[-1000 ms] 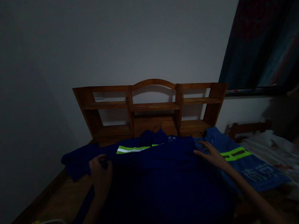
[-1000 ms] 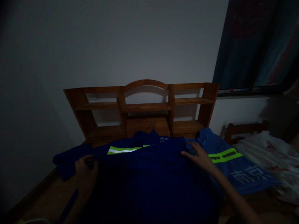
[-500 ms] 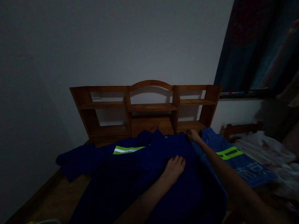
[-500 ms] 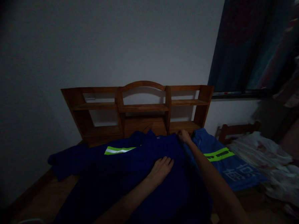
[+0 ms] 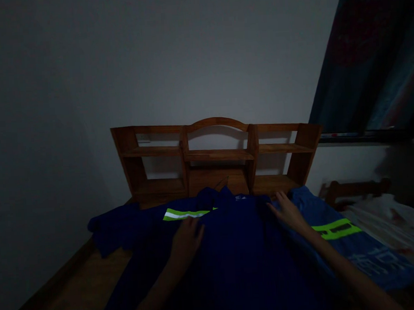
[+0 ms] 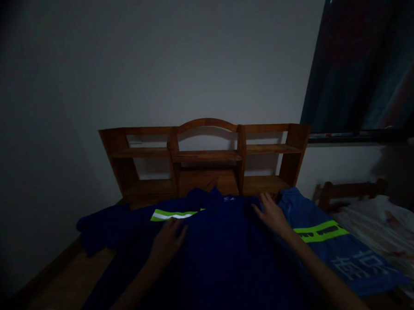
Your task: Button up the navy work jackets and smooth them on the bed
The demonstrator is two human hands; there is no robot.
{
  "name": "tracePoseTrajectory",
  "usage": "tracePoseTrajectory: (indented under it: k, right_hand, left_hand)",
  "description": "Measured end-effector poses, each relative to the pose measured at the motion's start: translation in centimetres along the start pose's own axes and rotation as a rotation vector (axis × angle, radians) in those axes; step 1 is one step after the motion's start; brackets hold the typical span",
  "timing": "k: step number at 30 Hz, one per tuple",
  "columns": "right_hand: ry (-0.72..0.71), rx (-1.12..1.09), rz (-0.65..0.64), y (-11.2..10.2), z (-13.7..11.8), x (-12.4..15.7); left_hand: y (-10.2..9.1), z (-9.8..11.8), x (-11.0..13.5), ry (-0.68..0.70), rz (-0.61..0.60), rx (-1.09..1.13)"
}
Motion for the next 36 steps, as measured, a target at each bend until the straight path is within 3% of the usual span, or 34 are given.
tracePoseTrajectory:
  k: [2, 4, 6, 7, 11, 14, 16, 20, 22, 23, 25, 28, 31, 34, 36]
  right_hand:
    - [-0.051, 0.094, -0.091, -0.6, -1.0, 4.0]
    - [-0.084, 0.164, -0.179, -0.8, -1.8, 7.7]
    - [-0.103, 0.198, -0.225, -0.8, -2.3, 10.2]
    - [-0.102, 0.201, -0.233, -0.9, -2.5, 11.0]
    - [-0.07, 0.162, -0.239, -0.9, -2.6, 12.0]
    - [-0.101, 0.194, -0.263, -0.8, -2.6, 12.2]
    - [-0.117, 0.262, -0.245, -1.0, -2.3, 12.2]
    - [-0.089, 0.386, -0.168, -2.2, -0.7, 11.8]
    - [-0.012, 0.471, -0.127, -3.1, 0.5, 11.6]
    - [0.029, 0.514, -0.107, -3.5, 1.0, 11.6]
    - [0.049, 0.556, -0.08, -3.8, 0.9, 11.8]
    - [-0.127, 0.486, -0.117, -2.4, -1.0, 12.4]
    - [-0.25, 0.404, -0.226, -0.6, -1.6, 13.0]
    - [-0.12, 0.472, -0.257, -1.3, -0.4, 12.1]
    - [-0.051, 0.499, -0.201, -3.3, -2.1, 10.8]
  left_hand:
    - [-1.4, -8.8, -0.5, -0.246, -0.041, -0.086]
    - [-1.1, -15.6, 0.0, -0.443, -0.199, -0.1]
    - [-0.1, -19.2, 0.8, -0.575, -0.34, -0.05]
    - [0.6, -20.1, 1.3, -0.64, -0.395, 0.011]
    - [3.8, -19.5, 2.2, -0.85, -0.479, 0.387]
    - [3.7, -19.3, 0.8, -0.835, -0.351, 0.441]
    - [1.8, -19.8, -1.3, -0.726, -0.177, 0.347]
    - [-4.6, -21.0, -5.0, -0.506, 0.249, 0.104]
    - [-6.6, -21.6, -5.7, -0.459, 0.353, 0.002]
    - [-6.5, -21.8, -5.8, -0.441, 0.321, -0.026]
    - [-4.3, -22.1, -5.5, -0.425, 0.133, -0.039]
    - [0.0, -22.6, -3.0, -0.483, -0.154, -0.026]
    - [2.9, -23.1, -0.3, -0.576, -0.314, 0.04]
    - [3.7, -22.4, 1.0, -0.717, -0.389, 0.283]
    - [2.5, -21.1, 0.3, -0.87, -0.339, 0.49]
Point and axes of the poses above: each hand's wrist, its own x-axis away from the middle knuckle, its own y-axis out of the palm, z = x × y, the point moved 10 cm from there along -x, towards the middle knuckle, and after that the axes turned 13 degrees about z, right-handed, at the moved point
